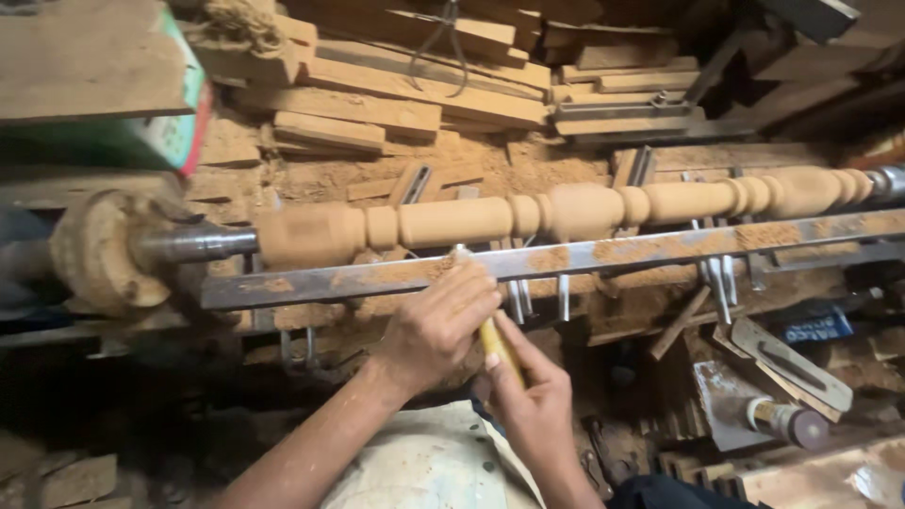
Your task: The person uses a turning tool to shape a rotating wood spindle on a lathe, applying steady pressure to carve decorative rounded profiles and grooves while shavings accumulate in the workshop.
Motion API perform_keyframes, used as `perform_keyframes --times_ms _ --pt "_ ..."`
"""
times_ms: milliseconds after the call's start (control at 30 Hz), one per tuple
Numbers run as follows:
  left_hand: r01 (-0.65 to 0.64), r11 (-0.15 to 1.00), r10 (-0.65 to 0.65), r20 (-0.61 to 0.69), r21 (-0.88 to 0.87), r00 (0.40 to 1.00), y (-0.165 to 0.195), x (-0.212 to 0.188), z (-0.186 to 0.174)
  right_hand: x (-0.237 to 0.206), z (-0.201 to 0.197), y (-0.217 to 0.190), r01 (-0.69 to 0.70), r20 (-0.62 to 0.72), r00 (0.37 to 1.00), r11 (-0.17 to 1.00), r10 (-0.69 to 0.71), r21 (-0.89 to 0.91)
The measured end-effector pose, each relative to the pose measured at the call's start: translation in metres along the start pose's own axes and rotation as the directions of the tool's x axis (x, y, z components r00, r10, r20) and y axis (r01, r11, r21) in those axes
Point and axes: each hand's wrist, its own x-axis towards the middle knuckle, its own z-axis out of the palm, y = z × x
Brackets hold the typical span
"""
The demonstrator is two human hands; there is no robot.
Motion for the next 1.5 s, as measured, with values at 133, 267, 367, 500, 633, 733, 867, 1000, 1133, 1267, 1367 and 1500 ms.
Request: perform_keyframes --times_ms 133,267,367,500,633,733,867,1000,1133,1267,1367,1500 --pt "0.036 0.998 -0.035 -0.013 0.051 0.999 -0.017 -0.024 -0.038 -0.006 0.036 0.003 -0.053 0.085 0.995 0.999 0.054 -0.012" --pt "0.012 0.998 -0.011 -0.015 0.057 1.0 -0.037 -0.028 -0.048 0.0 0.05 -0.002 -0.016 0.043 0.999 0.996 0.02 -0.085" --pt "-0.017 1.0 0.017 0.001 0.023 1.0 -0.048 -0.028 -0.049 0.003 0.06 -0.004 -0.025 0.011 1.0 0.994 0.027 -0.103" --pt "-0.024 0.999 0.026 0.059 -0.041 0.998 -0.06 -0.03 -0.058 0.0 0.076 -0.002 -0.054 -0.047 0.998 0.996 0.05 -0.076" --pt "-0.057 0.997 0.062 0.076 -0.056 0.995 -0.068 -0.026 -0.063 -0.006 0.095 0.001 -0.046 -0.075 0.996 0.997 0.05 0.06" --pt "-0.081 0.992 0.09 0.095 -0.093 0.991 -0.075 -0.023 -0.066 -0.008 0.104 0.002 -0.037 -0.121 0.992 0.999 0.039 0.019" --pt "-0.087 0.986 0.102 0.103 -0.14 0.989 -0.085 -0.023 -0.067 -0.009 0.118 0.008 0.045 -0.2 0.978 0.996 -0.06 -0.076" --pt "-0.111 0.984 0.127 0.116 -0.138 0.985 -0.095 -0.028 -0.063 -0.011 0.135 0.023 0.207 -0.213 0.947 0.965 -0.239 -0.162" --pt "-0.154 0.974 0.169 0.084 -0.166 0.982 -0.101 -0.034 -0.059 -0.014 0.14 0.037 0.129 -0.289 0.944 0.984 -0.161 -0.124" --pt "-0.177 0.978 0.179 0.008 -0.108 0.984 -0.096 -0.032 -0.051 -0.006 0.093 0.024 -0.025 -0.112 0.994 0.995 0.015 -0.092" --pt "-0.13 0.989 0.132 0.013 -0.069 0.991 -0.086 -0.032 -0.056 0.008 0.058 0.005 -0.059 0.03 0.998 0.989 0.063 -0.134" --pt "-0.055 0.998 0.054 -0.018 -0.042 0.998 -0.074 -0.022 -0.054 0.021 0.046 -0.013 -0.029 0.101 0.994 0.986 0.046 -0.167"
